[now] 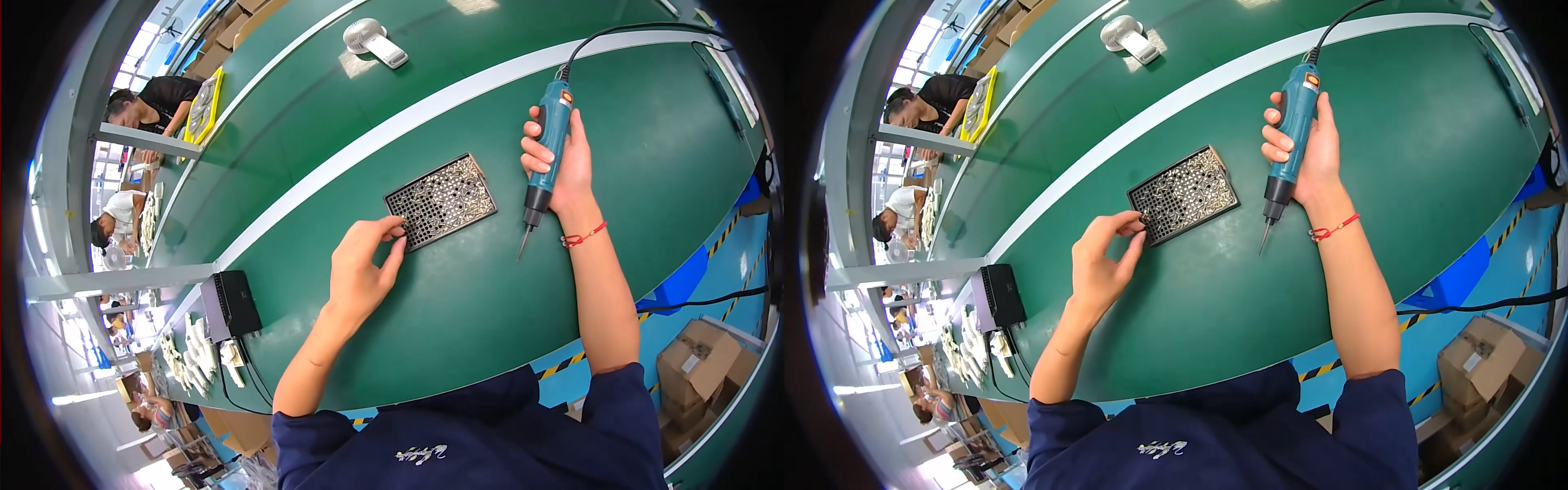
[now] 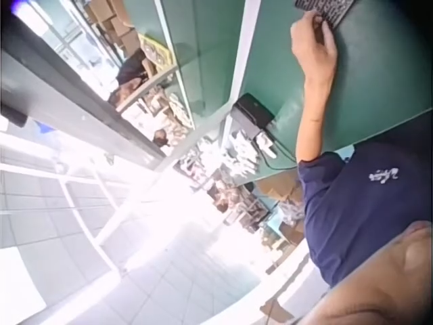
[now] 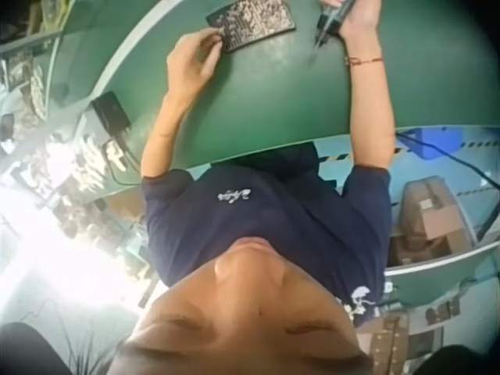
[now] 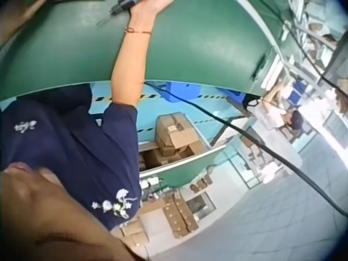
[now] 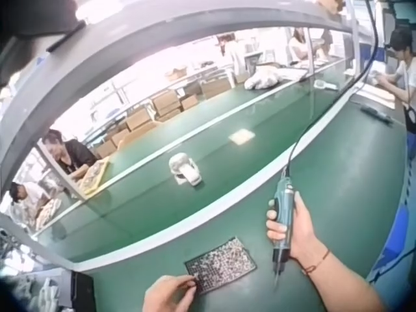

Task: Assembling small handheld portable fans by using an electric screwdriver to attach parts.

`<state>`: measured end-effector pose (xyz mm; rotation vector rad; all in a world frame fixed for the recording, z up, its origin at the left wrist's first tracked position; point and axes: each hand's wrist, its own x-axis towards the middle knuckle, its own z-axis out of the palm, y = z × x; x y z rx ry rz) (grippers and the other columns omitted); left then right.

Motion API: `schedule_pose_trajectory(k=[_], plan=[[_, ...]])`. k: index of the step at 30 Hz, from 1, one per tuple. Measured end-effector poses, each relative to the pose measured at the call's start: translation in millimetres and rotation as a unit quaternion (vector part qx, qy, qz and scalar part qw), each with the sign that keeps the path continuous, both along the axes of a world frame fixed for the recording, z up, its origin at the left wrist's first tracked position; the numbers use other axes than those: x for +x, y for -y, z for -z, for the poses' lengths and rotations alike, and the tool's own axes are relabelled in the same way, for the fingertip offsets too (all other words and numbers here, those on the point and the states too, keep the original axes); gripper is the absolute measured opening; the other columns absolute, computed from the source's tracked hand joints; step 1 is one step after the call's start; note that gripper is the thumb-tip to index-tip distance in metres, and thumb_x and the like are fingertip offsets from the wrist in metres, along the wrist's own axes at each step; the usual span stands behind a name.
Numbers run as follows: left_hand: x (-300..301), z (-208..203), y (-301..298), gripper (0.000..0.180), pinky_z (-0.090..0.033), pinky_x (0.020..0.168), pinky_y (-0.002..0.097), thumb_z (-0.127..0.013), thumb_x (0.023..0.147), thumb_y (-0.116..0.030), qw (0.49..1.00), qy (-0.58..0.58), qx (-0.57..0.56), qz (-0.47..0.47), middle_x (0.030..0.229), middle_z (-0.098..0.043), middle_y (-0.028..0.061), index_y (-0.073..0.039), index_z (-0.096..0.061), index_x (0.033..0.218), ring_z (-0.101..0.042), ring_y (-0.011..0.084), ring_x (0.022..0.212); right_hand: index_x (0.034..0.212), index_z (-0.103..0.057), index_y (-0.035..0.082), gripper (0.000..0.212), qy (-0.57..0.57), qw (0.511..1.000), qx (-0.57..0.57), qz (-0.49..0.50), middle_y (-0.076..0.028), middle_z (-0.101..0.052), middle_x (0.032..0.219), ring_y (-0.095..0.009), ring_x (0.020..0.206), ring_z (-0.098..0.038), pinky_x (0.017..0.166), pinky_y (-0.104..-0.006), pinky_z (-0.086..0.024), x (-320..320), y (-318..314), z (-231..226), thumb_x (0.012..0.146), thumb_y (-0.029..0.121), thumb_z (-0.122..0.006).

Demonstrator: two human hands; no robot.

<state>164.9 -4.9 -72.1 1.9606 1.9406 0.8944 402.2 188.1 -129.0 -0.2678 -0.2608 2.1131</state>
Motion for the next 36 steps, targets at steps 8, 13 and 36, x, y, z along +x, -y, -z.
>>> schedule_pose_trajectory(k=[8, 13, 36], plan=[[0, 8, 8, 0.031, -0.036, 0.103, 0.0476, -0.07, 0.082, -0.017, 0.988, -0.149, 0.041, -0.007, 0.138, -0.046, 0.0163, -0.007, -0.067, 0.111, -0.042, 0.0389, 0.125, 0.111, -0.047, -0.001, 0.051, 0.003, 1.0, 0.007, -0.004, -0.008, -0.049, 0.084, -0.011, 0.051, -0.04, 0.041, -0.0229, -0.038, -1, 0, 1, 0.103, 0.045, -0.029], [3, 10, 13, 0.032, -0.037, 0.102, 0.0475, -0.07, 0.082, -0.019, 0.987, -0.156, 0.028, 0.009, 0.14, -0.044, 0.0171, -0.005, -0.067, 0.111, -0.042, 0.0386, 0.125, 0.112, -0.047, -0.001, 0.051, 0.003, 1.0, 0.014, -0.007, -0.008, -0.049, 0.084, -0.011, 0.052, -0.04, 0.042, -0.0232, -0.038, 0, 0, 1, 0.103, 0.045, -0.028], [1, 7, 23, 0.04, -0.038, 0.101, 0.0475, -0.072, 0.08, -0.017, 0.992, -0.122, 0.042, 0.012, 0.139, -0.044, 0.0194, -0.002, -0.062, 0.116, -0.044, 0.0394, 0.124, 0.114, -0.046, -0.002, 0.051, -0.005, 1.0, 0.028, -0.012, -0.008, -0.049, 0.085, -0.011, 0.054, -0.041, 0.044, -0.0244, -0.039, 0, 1, -1, 0.103, 0.045, -0.028]])
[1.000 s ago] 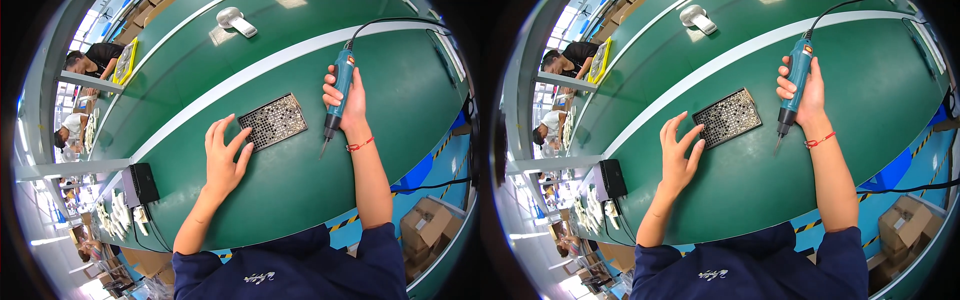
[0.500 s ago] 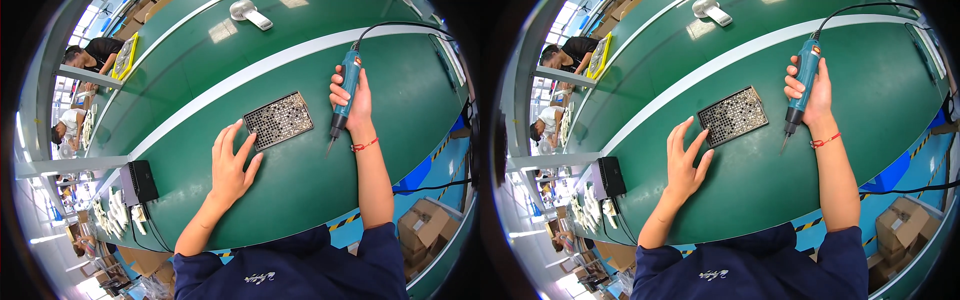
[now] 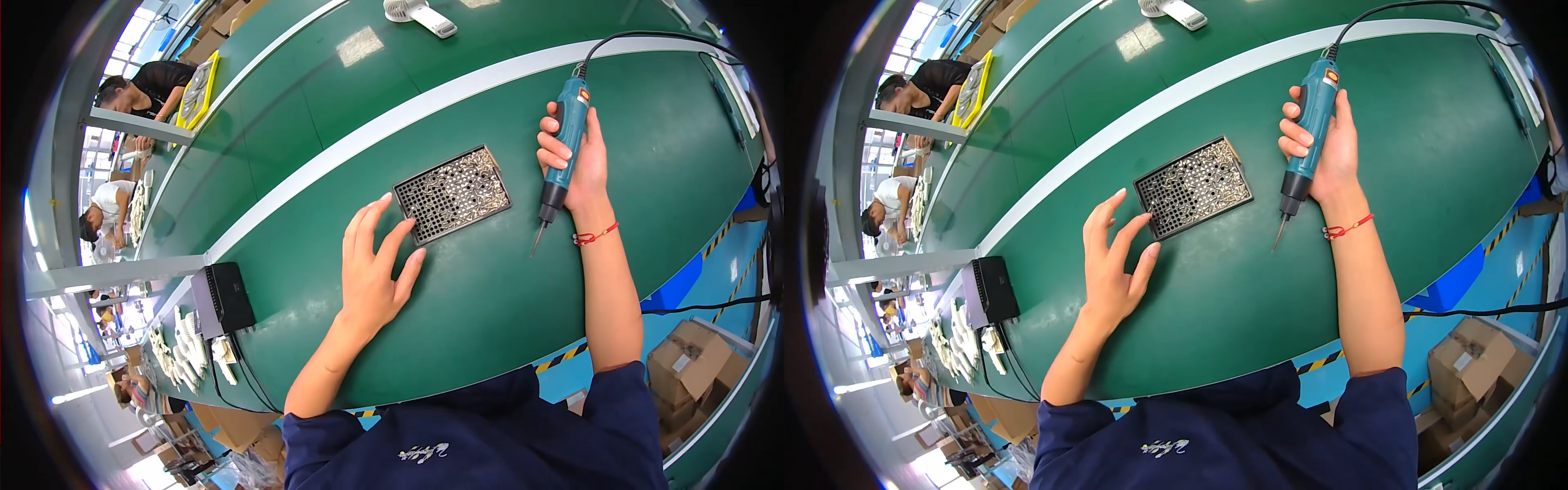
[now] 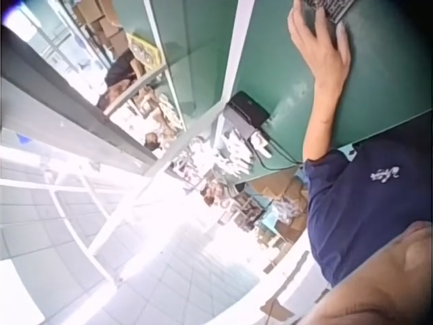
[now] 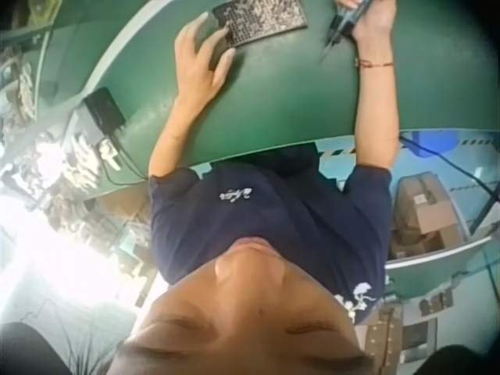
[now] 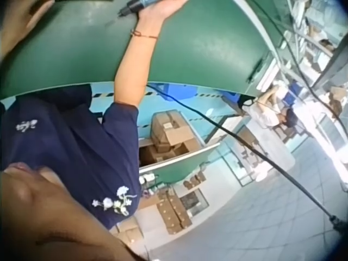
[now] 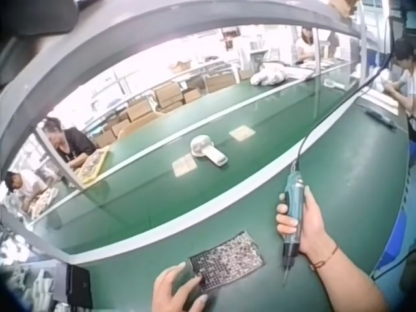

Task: Assembling small handheld portable fans by using an electric screwdriver to attach parts.

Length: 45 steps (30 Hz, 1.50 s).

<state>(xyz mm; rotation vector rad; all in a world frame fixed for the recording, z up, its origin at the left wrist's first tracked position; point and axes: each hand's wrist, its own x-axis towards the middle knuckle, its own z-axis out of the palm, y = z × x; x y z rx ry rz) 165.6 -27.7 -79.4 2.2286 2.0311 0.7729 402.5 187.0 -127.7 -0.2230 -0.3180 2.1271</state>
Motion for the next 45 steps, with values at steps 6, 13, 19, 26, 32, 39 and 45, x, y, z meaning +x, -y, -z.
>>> schedule_pose_trajectory(k=[6, 13, 19, 26, 32, 39, 45], plan=[[4, 10, -20, 0.042, -0.039, 0.101, 0.0479, -0.072, 0.08, -0.014, 0.999, 0.043, 0.008, -0.015, 0.138, -0.044, 0.0198, -0.002, -0.06, 0.118, -0.045, 0.0397, 0.122, 0.114, -0.046, -0.002, 0.05, 0.006, 1.0, 0.002, 0.008, -0.008, -0.049, 0.085, -0.011, 0.054, -0.041, 0.044, -0.0244, -0.039, 11, -14, 4, 0.103, 0.044, -0.03], [-16, 14, 7, 0.048, -0.039, 0.102, 0.0462, -0.072, 0.079, -0.017, 0.996, 0.067, 0.043, -0.035, 0.133, -0.048, 0.0199, -0.002, -0.055, 0.121, -0.046, 0.0375, 0.123, 0.107, -0.044, 0.002, 0.03, -0.015, 0.998, -0.006, -0.06, -0.003, -0.041, 0.077, -0.009, 0.05, -0.035, 0.041, -0.0227, -0.032, -14, -3, -2, 0.097, 0.029, -0.052], [-41, 31, 7, 0.039, -0.037, 0.104, 0.0443, -0.063, 0.088, -0.018, 0.968, 0.162, 0.139, -0.129, 0.13, -0.049, 0.0179, -0.003, -0.055, 0.122, -0.045, 0.0364, 0.123, 0.127, -0.042, -0.004, 0.041, 0.017, 0.998, 0.055, -0.006, -0.005, -0.043, 0.09, -0.01, 0.056, -0.034, 0.044, -0.0227, -0.033, 42, -29, 50, 0.102, 0.028, -0.044], [-70, 50, 19, 0.022, -0.047, 0.086, 0.0263, -0.056, 0.095, -0.01, 0.804, 0.509, 0.218, -0.217, 0.113, -0.057, 0.0063, 0.0, -0.057, 0.115, -0.055, 0.013, 0.101, 0.124, -0.043, -0.003, 0.035, -0.012, 0.997, 0.05, -0.064, -0.007, -0.047, 0.092, -0.011, 0.055, -0.035, 0.047, -0.0232, -0.034, 28, -42, 53, 0.105, 0.024, -0.037], [-61, 51, 9, 0.017, -0.048, 0.076, 0.0264, -0.055, 0.094, -0.011, 0.816, 0.505, 0.2, -0.199, 0.099, -0.056, 0.0059, -0.001, -0.057, 0.107, -0.055, 0.0125, 0.086, 0.111, -0.048, 0.002, 0.042, 0.05, 0.995, 0.014, -0.083, -0.007, -0.047, 0.085, -0.014, 0.062, -0.042, 0.054, -0.0276, -0.041, 24, -19, 10, 0.086, 0.032, -0.063], [-60, 40, 14, 0.011, -0.045, 0.072, 0.0276, -0.055, 0.093, -0.01, 0.843, 0.481, 0.163, -0.179, 0.094, -0.055, 0.0037, -0.003, -0.057, 0.101, -0.053, 0.0131, 0.079, 0.12, -0.053, 0.004, 0.043, 0.128, 0.986, 0.068, -0.078, -0.012, -0.06, 0.099, -0.022, 0.073, -0.057, 0.061, -0.0318, -0.049, 52, -53, 48, 0.093, 0.038, -0.046], [-60, 48, 13, 0.009, -0.044, 0.066, 0.028, -0.056, 0.09, -0.008, 0.849, 0.456, 0.195, -0.18, 0.088, -0.053, 0.0044, -0.003, -0.057, 0.098, -0.051, 0.0135, 0.072, 0.122, -0.056, 0.006, 0.047, 0.253, 0.961, 0.116, 0.002, -0.013, -0.065, 0.105, -0.027, 0.083, -0.064, 0.07, -0.0384, -0.055, 51, -54, 53, 0.096, 0.041, -0.038]])
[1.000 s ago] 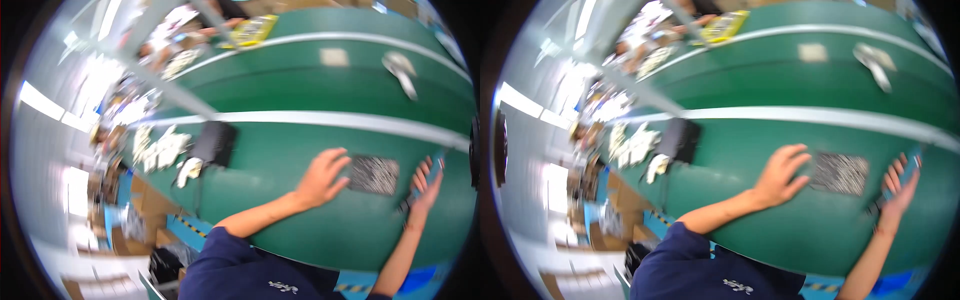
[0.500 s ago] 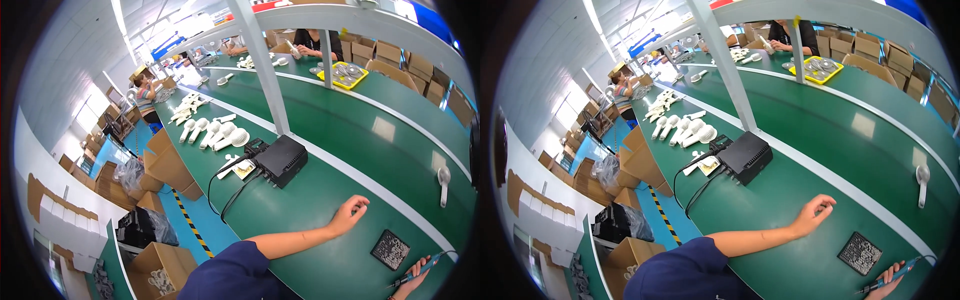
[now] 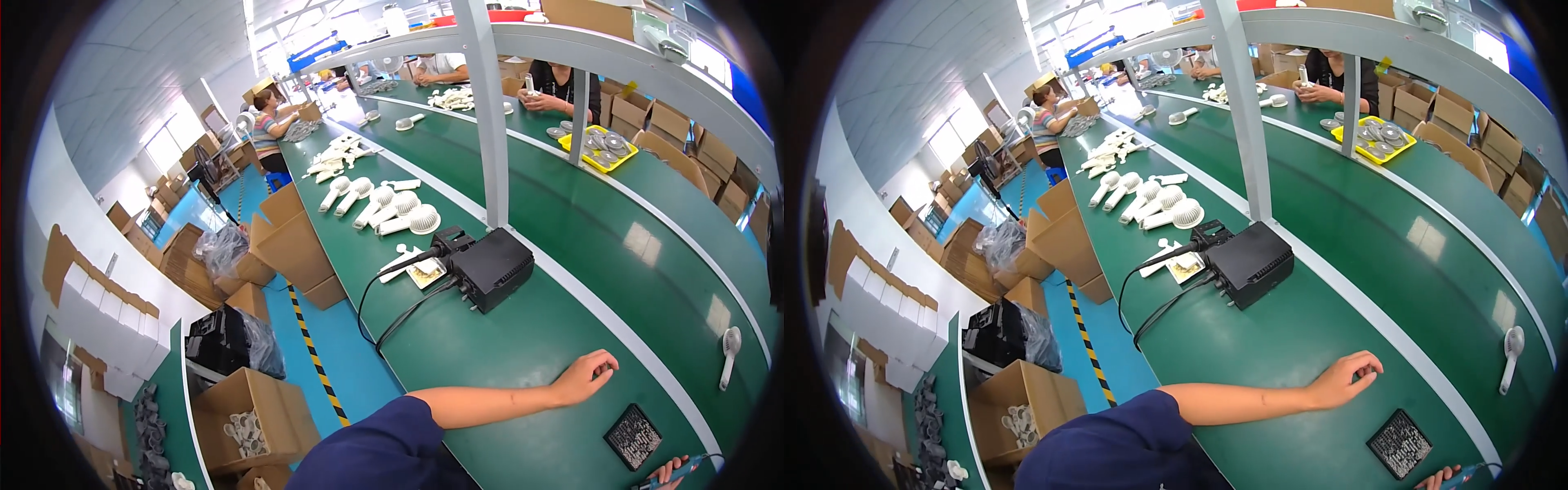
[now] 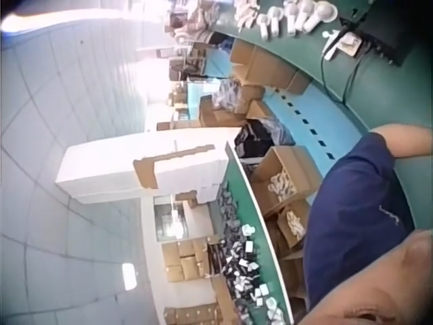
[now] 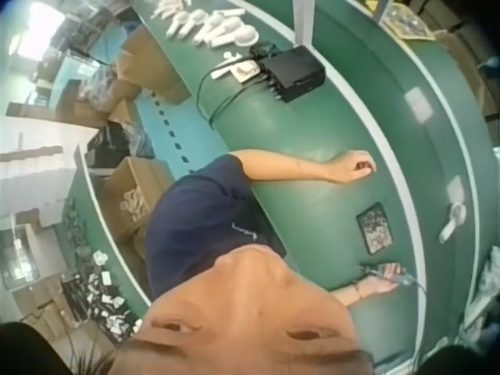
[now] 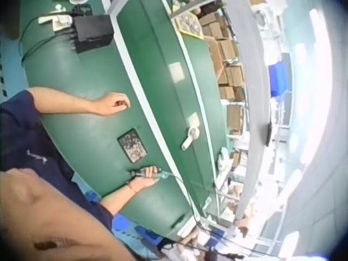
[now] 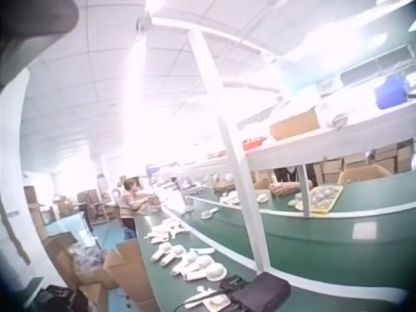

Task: Assembling small handheld portable fans by using an electric screwdriver to attach parts.

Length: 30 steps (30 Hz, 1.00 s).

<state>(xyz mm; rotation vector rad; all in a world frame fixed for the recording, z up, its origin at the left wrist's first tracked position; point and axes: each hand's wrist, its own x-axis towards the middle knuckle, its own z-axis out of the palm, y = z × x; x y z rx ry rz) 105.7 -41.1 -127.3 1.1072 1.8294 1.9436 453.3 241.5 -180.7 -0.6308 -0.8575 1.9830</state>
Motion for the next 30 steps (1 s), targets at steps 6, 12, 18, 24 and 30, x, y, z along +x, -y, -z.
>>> schedule_pose_trajectory(k=[6, 12, 18, 24, 30], plan=[[3, 4, 0, 0.009, -0.044, 0.066, 0.0288, -0.056, 0.09, -0.008, 1.0, -0.001, 0.002, -0.001, 0.086, -0.054, 0.0048, -0.002, -0.057, 0.097, -0.051, 0.0145, 0.071, 0.118, -0.054, 0.004, 0.044, -0.124, 0.988, -0.024, -0.088, -0.011, -0.064, 0.1, -0.024, 0.08, -0.062, 0.064, -0.0357, -0.051, -11, 18, -16, 0.098, 0.039, -0.037], [4, -1, -8, 0.012, -0.048, 0.072, 0.0287, -0.055, 0.092, -0.008, 0.999, 0.006, -0.052, 0.012, 0.095, -0.06, 0.0065, -0.002, -0.061, 0.1, -0.058, 0.0153, 0.08, 0.128, -0.044, -0.002, 0.039, -0.221, 0.97, -0.054, -0.09, -0.008, -0.049, 0.09, -0.012, 0.054, -0.039, 0.045, -0.0231, -0.035, 17, -16, 26, 0.103, 0.027, -0.038], [-8, -1, 1, 0.013, -0.05, 0.078, 0.0288, -0.056, 0.091, -0.006, 0.998, -0.022, -0.057, 0.024, 0.101, -0.063, 0.0078, -0.001, -0.063, 0.101, -0.061, 0.0168, 0.086, 0.129, -0.046, -0.001, 0.043, -0.23, 0.968, -0.095, -0.039, -0.008, -0.05, 0.089, -0.012, 0.055, -0.04, 0.047, -0.0248, -0.038, -33, 34, -21, 0.103, 0.032, -0.037], [1, -10, -3, 0.011, -0.048, 0.072, 0.0279, -0.056, 0.091, -0.007, 0.995, -0.035, -0.089, 0.027, 0.097, -0.061, 0.0068, -0.002, -0.061, 0.1, -0.059, 0.0168, 0.08, 0.13, -0.046, 0.001, 0.044, -0.227, 0.968, -0.103, -0.025, -0.01, -0.051, 0.09, -0.013, 0.055, -0.042, 0.045, -0.0256, -0.039, -21, 29, -15, 0.104, 0.035, -0.037], [3, -7, 1, 0.011, -0.048, 0.07, 0.0281, -0.056, 0.091, -0.007, 0.996, -0.035, -0.084, 0.024, 0.098, -0.061, 0.0067, -0.003, -0.061, 0.1, -0.059, 0.0166, 0.079, 0.135, -0.041, -0.001, 0.043, -0.242, 0.965, -0.082, -0.063, -0.01, -0.05, 0.095, -0.012, 0.057, -0.041, 0.048, -0.0246, -0.038, -14, 21, -3, 0.104, 0.029, -0.037]])
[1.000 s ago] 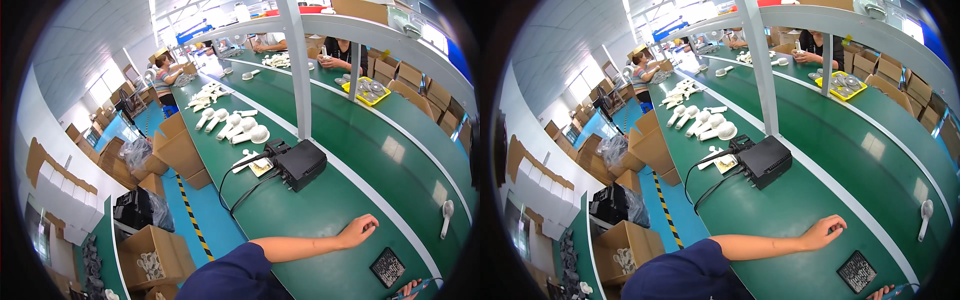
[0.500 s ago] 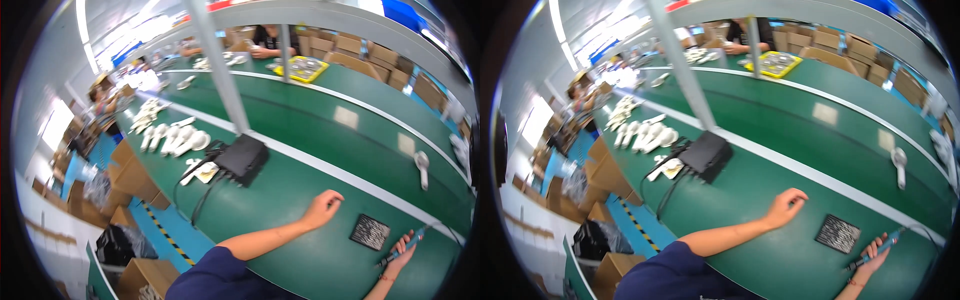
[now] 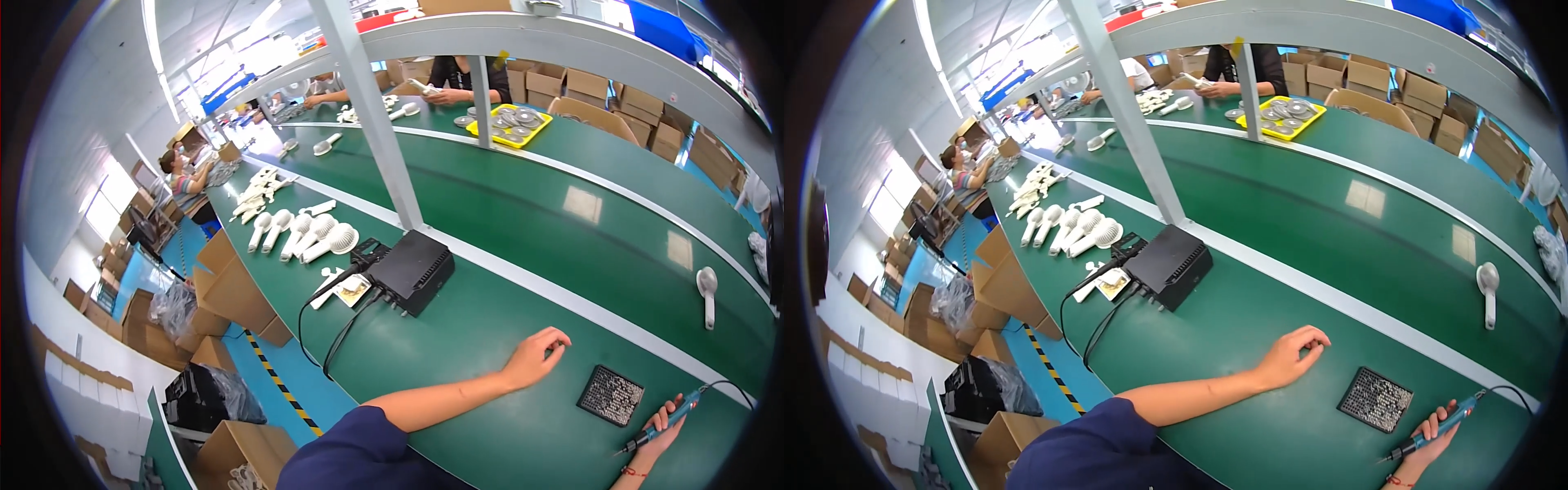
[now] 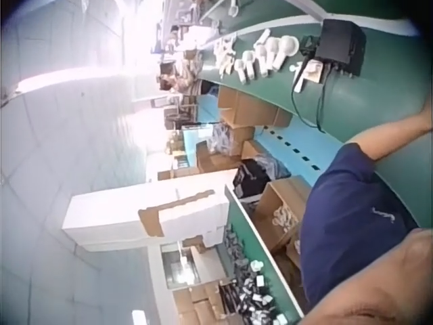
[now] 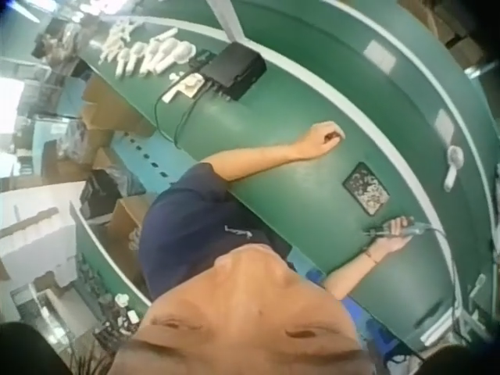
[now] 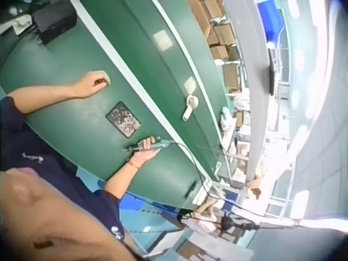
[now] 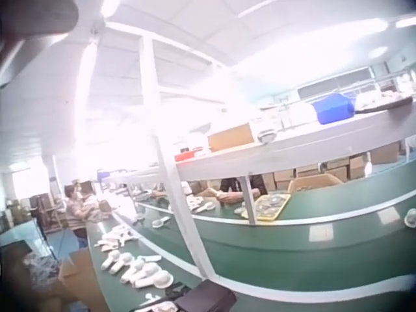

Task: Assembling small handheld portable fans by using an electric screwdriver to attach parts.

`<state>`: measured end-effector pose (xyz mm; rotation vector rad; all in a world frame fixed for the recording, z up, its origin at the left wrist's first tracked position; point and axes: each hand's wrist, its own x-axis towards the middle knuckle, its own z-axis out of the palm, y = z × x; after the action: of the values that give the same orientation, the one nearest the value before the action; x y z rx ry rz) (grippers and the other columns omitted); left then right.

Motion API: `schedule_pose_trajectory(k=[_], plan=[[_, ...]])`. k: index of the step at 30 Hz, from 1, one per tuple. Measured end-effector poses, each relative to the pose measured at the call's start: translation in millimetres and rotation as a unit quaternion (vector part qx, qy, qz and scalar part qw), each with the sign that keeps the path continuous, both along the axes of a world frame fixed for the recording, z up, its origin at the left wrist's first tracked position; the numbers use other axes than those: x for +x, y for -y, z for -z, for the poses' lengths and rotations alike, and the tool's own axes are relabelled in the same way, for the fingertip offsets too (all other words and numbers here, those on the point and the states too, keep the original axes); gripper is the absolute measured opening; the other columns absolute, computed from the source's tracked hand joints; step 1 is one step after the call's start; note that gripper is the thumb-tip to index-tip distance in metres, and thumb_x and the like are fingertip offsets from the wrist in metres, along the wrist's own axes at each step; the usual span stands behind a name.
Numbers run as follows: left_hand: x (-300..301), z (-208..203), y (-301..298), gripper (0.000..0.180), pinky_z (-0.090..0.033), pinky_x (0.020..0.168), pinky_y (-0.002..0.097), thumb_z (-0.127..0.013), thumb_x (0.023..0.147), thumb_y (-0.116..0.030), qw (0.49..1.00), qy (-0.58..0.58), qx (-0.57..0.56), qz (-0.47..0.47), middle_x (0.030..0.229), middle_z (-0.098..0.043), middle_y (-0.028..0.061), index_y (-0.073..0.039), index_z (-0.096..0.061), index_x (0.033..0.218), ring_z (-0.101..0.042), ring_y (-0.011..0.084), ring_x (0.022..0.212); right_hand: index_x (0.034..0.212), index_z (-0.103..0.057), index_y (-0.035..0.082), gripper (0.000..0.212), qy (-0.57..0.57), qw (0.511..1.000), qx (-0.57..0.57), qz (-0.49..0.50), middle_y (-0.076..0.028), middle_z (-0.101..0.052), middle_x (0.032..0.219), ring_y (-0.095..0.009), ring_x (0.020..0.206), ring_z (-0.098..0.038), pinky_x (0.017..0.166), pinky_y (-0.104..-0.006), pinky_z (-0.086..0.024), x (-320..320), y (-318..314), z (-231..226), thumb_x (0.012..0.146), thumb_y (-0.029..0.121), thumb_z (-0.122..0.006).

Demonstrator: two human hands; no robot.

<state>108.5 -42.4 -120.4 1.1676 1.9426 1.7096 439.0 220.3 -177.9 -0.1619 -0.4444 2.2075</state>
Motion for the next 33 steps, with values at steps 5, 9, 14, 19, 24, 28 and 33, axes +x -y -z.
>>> schedule_pose_trajectory(k=[5, 9, 14, 19, 24, 28, 33], plan=[[1, 5, -5, 0.01, -0.049, 0.071, 0.0293, -0.055, 0.091, -0.007, 1.0, -0.013, 0.002, 0.019, 0.097, -0.059, 0.0064, -0.003, -0.059, 0.099, -0.06, 0.0171, 0.079, 0.134, -0.042, 0.0, 0.043, 0.022, 1.0, 0.005, -0.001, -0.008, -0.051, 0.094, -0.011, 0.055, -0.041, 0.045, -0.0234, -0.037, 9, -10, -2, 0.104, 0.03, -0.038], [-1, 5, 1, 0.01, -0.049, 0.073, 0.0306, -0.054, 0.09, -0.007, 1.0, -0.008, -0.002, 0.016, 0.096, -0.058, 0.0064, -0.003, -0.058, 0.099, -0.059, 0.0174, 0.08, 0.118, -0.053, 0.003, 0.043, 0.09, 0.995, 0.008, -0.039, -0.009, -0.058, 0.092, -0.02, 0.072, -0.055, 0.058, -0.0274, -0.047, -8, 11, -35, 0.096, 0.04, -0.045], [1, 0, -1, 0.01, -0.049, 0.072, 0.0317, -0.054, 0.09, -0.006, 1.0, -0.002, 0.006, 0.016, 0.095, -0.058, 0.007, -0.003, -0.058, 0.099, -0.059, 0.0181, 0.079, 0.122, -0.051, 0.001, 0.045, 0.209, 0.975, 0.016, 0.075, -0.01, -0.056, 0.092, -0.02, 0.07, -0.054, 0.059, -0.0287, -0.049, -7, 14, -38, 0.096, 0.038, -0.047], [0, 1, -2, 0.009, -0.048, 0.072, 0.0332, -0.054, 0.089, -0.005, 1.0, -0.012, 0.009, 0.019, 0.093, -0.058, 0.0077, -0.003, -0.058, 0.097, -0.059, 0.0199, 0.078, 0.122, -0.05, -0.001, 0.046, 0.082, 0.996, 0.02, -0.023, -0.011, -0.056, 0.094, -0.019, 0.069, -0.053, 0.058, -0.0281, -0.046, -4, 6, -30, 0.095, 0.037, -0.047], [0, 3, -2, 0.009, -0.048, 0.073, 0.0341, -0.055, 0.088, -0.005, 1.0, -0.017, 0.007, 0.019, 0.092, -0.058, 0.0081, -0.003, -0.058, 0.097, -0.059, 0.0207, 0.079, 0.12, -0.048, -0.003, 0.045, 0.058, 0.998, -0.002, -0.012, -0.011, -0.053, 0.091, -0.016, 0.06, -0.046, 0.053, -0.0265, -0.04, -17, 23, -45, 0.096, 0.036, -0.047], [0, 3, -2, 0.009, -0.048, 0.074, 0.0352, -0.054, 0.088, -0.005, 1.0, -0.023, 0.002, 0.019, 0.092, -0.058, 0.008, -0.003, -0.057, 0.096, -0.059, 0.0214, 0.079, 0.117, -0.047, -0.003, 0.042, 0.16, 0.983, -0.022, 0.084, -0.011, -0.051, 0.087, -0.015, 0.054, -0.04, 0.049, -0.0262, -0.037, -23, 29, -55, 0.096, 0.033, -0.046], [1, 1, -1, 0.008, -0.048, 0.074, 0.0356, -0.054, 0.088, -0.005, 1.0, -0.025, 0.0, 0.019, 0.092, -0.058, 0.0078, -0.004, -0.057, 0.096, -0.059, 0.0215, 0.08, 0.116, -0.047, -0.004, 0.042, 0.047, 0.998, -0.051, 0.002, -0.012, -0.05, 0.086, -0.015, 0.054, -0.04, 0.048, -0.0269, -0.037, -20, 24, -51, 0.096, 0.033, -0.044]])
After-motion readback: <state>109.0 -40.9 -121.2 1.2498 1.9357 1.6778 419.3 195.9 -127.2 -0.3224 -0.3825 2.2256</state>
